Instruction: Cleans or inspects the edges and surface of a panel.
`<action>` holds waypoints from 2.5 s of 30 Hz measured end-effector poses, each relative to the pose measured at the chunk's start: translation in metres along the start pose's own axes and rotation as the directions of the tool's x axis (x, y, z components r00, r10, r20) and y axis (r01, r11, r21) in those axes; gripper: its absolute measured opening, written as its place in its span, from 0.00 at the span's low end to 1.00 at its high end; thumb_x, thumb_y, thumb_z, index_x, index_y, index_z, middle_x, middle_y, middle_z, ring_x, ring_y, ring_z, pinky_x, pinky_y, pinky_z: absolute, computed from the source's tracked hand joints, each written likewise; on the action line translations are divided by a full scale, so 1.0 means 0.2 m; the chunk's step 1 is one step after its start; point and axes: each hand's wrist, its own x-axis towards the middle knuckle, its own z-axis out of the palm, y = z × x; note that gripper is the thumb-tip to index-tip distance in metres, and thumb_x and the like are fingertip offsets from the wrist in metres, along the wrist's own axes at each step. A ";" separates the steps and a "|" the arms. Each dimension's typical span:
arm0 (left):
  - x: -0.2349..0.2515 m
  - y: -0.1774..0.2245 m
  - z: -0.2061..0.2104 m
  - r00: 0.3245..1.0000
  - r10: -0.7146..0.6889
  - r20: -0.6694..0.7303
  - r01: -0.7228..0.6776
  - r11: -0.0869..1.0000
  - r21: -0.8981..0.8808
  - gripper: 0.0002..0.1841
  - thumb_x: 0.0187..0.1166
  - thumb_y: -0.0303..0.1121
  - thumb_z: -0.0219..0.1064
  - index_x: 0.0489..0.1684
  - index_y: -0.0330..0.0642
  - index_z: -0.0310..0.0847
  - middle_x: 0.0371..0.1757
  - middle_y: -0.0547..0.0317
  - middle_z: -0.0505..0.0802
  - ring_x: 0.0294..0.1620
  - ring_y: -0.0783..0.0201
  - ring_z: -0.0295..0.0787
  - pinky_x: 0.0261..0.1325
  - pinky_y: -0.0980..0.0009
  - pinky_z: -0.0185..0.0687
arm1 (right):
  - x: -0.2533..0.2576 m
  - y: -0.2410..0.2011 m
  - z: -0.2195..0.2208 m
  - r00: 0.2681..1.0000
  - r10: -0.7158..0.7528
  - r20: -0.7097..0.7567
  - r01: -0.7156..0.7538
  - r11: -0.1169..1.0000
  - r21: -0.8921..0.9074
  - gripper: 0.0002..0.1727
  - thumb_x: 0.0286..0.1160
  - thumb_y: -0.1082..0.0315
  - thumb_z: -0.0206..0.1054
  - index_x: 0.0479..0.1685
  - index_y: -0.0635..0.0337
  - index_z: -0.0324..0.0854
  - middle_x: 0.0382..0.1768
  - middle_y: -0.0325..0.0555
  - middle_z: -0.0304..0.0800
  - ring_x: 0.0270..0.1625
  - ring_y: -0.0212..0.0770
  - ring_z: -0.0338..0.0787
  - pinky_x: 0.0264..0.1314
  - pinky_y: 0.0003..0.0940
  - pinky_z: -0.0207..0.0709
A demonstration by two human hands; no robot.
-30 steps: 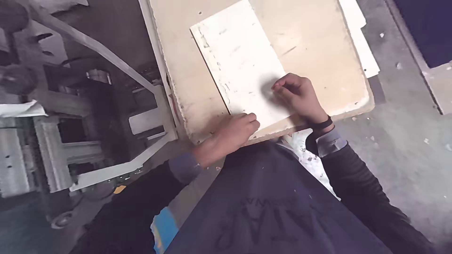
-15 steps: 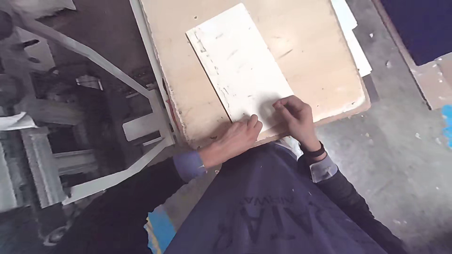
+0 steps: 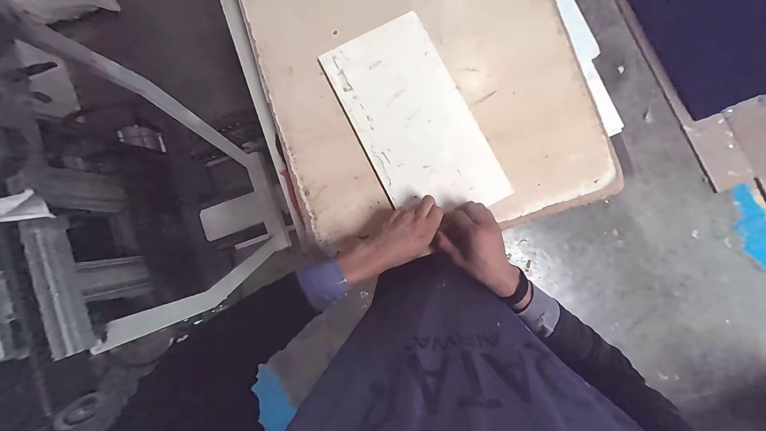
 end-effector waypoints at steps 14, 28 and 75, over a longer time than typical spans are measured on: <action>0.01 -0.07 -0.13 0.989 -0.145 -0.029 0.130 0.946 -0.296 0.11 0.85 0.30 0.61 0.59 0.45 0.84 0.57 0.55 0.88 0.51 0.58 0.90 0.51 0.57 0.90 | 0.05 -0.01 -0.03 0.994 0.054 0.093 -0.063 0.993 0.099 0.10 0.78 0.63 0.63 0.40 0.59 0.87 0.38 0.45 0.85 0.42 0.43 0.88 0.41 0.43 0.85; -0.05 -0.06 -0.08 0.993 0.034 -0.116 -0.050 0.989 -0.137 0.10 0.85 0.35 0.64 0.41 0.47 0.94 0.40 0.58 0.90 0.41 0.59 0.88 0.42 0.61 0.86 | 0.05 0.03 -0.10 0.925 0.320 0.205 -0.371 0.645 0.668 0.06 0.83 0.69 0.63 0.44 0.61 0.84 0.34 0.45 0.89 0.34 0.40 0.90 0.38 0.40 0.89; 0.06 -0.14 -0.10 0.976 -0.217 0.010 0.196 0.858 -0.474 0.17 0.76 0.35 0.75 0.62 0.44 0.86 0.56 0.53 0.88 0.42 0.60 0.89 0.47 0.58 0.89 | 0.29 0.13 -0.15 0.940 -0.011 0.341 -0.166 0.857 0.487 0.05 0.83 0.70 0.63 0.44 0.62 0.82 0.24 0.41 0.83 0.20 0.33 0.79 0.21 0.30 0.77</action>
